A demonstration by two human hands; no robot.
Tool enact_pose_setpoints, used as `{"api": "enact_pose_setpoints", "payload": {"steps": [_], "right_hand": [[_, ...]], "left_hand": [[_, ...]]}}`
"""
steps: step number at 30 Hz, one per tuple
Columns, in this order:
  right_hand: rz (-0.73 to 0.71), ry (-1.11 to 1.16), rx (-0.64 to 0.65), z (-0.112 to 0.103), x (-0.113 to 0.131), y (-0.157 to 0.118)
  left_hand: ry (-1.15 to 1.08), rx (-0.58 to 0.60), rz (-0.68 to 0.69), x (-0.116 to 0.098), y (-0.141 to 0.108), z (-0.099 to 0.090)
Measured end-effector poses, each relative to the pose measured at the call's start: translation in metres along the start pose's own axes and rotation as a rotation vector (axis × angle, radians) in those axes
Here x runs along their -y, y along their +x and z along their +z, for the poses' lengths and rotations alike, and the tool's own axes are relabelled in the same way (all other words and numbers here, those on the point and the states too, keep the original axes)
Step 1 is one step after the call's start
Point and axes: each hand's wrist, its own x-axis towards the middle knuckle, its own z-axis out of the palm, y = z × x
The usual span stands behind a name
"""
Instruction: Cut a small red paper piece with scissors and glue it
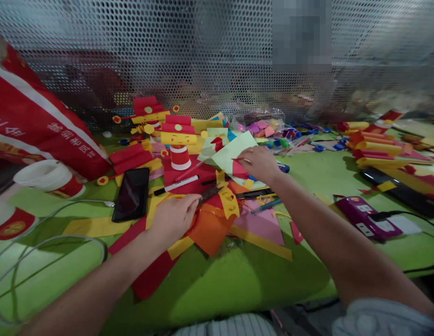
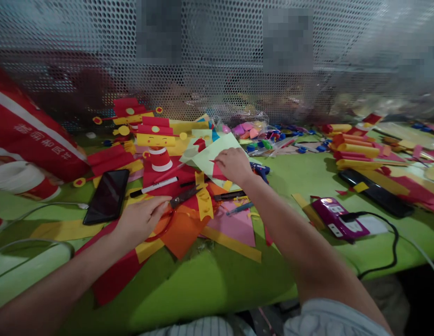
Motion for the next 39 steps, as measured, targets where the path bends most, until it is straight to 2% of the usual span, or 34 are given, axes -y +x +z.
{"api": "enact_pose_setpoints", "payload": {"steps": [2, 3, 6, 8, 10, 12, 14, 17, 19, 22, 24, 26, 27, 29, 32, 35, 39], "right_hand": [[0.15, 0.433, -0.24, -0.01, 0.013, -0.006], [0.239, 0.677, -0.296, -0.014, 0.023, -0.011], [0.376, 1.288, -0.191, -0.019, 0.057, -0.028], [0.409, 1.509, -0.085, -0.016, 0.08, -0.04], [0.42, 1.623, 0.01, -0.012, 0.096, -0.05], [0.415, 1.672, 0.077, -0.009, 0.104, -0.055], [0.433, 1.679, 0.065, -0.008, 0.103, -0.057], [0.504, 1.632, -0.12, -0.007, 0.091, -0.056], [0.518, 1.541, -0.214, -0.004, 0.08, -0.055], [0.444, 1.164, -0.136, 0.002, 0.071, -0.058], [0.317, 0.813, -0.076, 0.006, 0.072, -0.06], [0.166, 0.613, -0.088, 0.008, 0.077, -0.063], [0.111, 0.616, -0.108, 0.009, 0.081, -0.065], [0.076, 0.787, -0.094, 0.011, 0.089, -0.068], [0.161, 1.165, 0.037, 0.014, 0.1, -0.071], [0.252, 1.347, 0.104, 0.018, 0.105, -0.074], [0.302, 1.39, 0.145, 0.018, 0.105, -0.075]], "left_hand": [[-0.084, -0.061, 0.001, -0.004, 0.001, -0.004], [-0.143, -0.105, 0.019, -0.007, 0.002, -0.006], [-0.37, -0.191, 0.051, -0.017, 0.002, -0.01], [-0.534, -0.177, 0.016, -0.023, 0.001, -0.01], [-0.64, -0.136, -0.022, -0.027, 0.0, -0.009], [-0.654, -0.123, -0.044, -0.028, -0.002, -0.007], [-0.623, -0.158, -0.055, -0.026, -0.004, -0.007], [-0.612, -0.227, -0.075, -0.021, -0.006, -0.008], [-0.653, -0.223, -0.123, -0.019, -0.008, -0.008], [-0.878, -0.144, -0.256, -0.017, -0.01, -0.005], [-1.102, -0.107, -0.345, -0.017, -0.01, -0.002], [-1.292, -0.096, -0.41, -0.019, -0.01, 0.0], [-1.363, -0.091, -0.433, -0.02, -0.01, 0.001], [-1.464, -0.086, -0.466, -0.023, -0.011, 0.002], [-1.534, -0.086, -0.486, -0.028, -0.011, 0.005], [-1.482, -0.046, -0.476, -0.03, -0.011, 0.006], [-1.33, -0.069, -0.441, -0.029, -0.009, 0.005]]}}
